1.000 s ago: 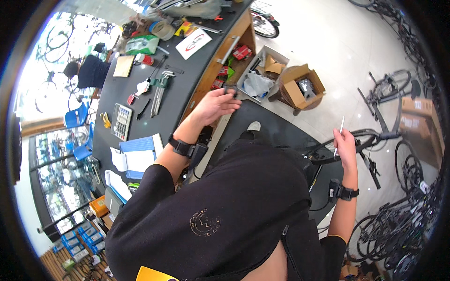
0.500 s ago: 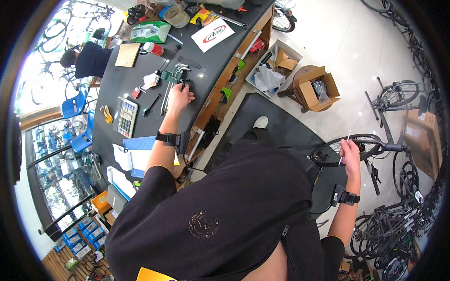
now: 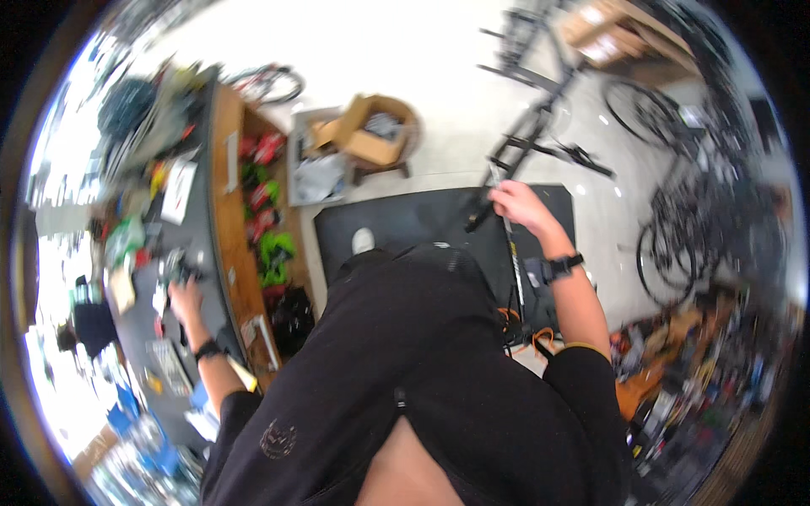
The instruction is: The person uses a set of hex keys to tighten the bolts on a bicycle's handlebar and stem. They select a tool from a holder, insert it into the bolts, and turn it by hand.
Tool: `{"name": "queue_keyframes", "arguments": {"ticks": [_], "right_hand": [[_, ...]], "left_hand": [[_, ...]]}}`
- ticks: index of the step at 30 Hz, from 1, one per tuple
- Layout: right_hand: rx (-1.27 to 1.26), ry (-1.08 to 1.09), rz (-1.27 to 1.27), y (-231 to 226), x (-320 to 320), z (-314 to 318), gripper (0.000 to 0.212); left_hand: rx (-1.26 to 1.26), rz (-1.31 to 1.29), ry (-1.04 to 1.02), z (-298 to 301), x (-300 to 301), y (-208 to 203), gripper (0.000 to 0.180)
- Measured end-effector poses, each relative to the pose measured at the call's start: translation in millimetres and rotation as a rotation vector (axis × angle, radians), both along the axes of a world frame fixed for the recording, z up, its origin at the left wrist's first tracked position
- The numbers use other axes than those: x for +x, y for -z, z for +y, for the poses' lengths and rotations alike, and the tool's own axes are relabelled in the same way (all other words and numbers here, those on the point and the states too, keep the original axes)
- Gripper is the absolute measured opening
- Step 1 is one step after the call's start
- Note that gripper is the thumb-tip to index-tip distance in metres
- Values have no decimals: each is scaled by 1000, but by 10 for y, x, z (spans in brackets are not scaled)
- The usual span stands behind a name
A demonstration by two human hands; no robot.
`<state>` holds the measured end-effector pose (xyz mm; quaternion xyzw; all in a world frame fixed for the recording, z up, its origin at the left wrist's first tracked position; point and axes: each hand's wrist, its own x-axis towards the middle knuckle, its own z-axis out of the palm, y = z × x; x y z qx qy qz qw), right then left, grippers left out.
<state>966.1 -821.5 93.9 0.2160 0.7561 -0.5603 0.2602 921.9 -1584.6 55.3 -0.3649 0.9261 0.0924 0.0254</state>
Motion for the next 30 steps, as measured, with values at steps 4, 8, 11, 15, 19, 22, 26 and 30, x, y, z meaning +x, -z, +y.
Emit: {"name": "queue_keyframes", "arguments": {"ticks": [4,8,11,15,19,22,26,30], "right_hand": [[24,161,30,64,467,755,23],[78,321,65,400,971,1395,22],[5,650,19,681,1162,1712,20],[35,939,86,1075,1345,2407,15],[272,1103,40,1262,1312,2996,27],[349,1107,-18,1242,1235,3489,45],[463,1139,-85,1212,978,4033,81],[526,1113,-124,1284,656,4410,92]], "left_hand": [[-187,146,161,953,-126,-456,51],[-47,180,412,2277,-278,-598,44],[70,113,587,3004,-361,-469,35],[200,-7,821,3801,-537,-265,30],[258,-269,883,4313,-812,3,31],[248,-415,927,4818,-1054,51,32],[244,-539,975,5120,-1449,604,37],[356,-640,1044,5548,-1815,756,39]]}}
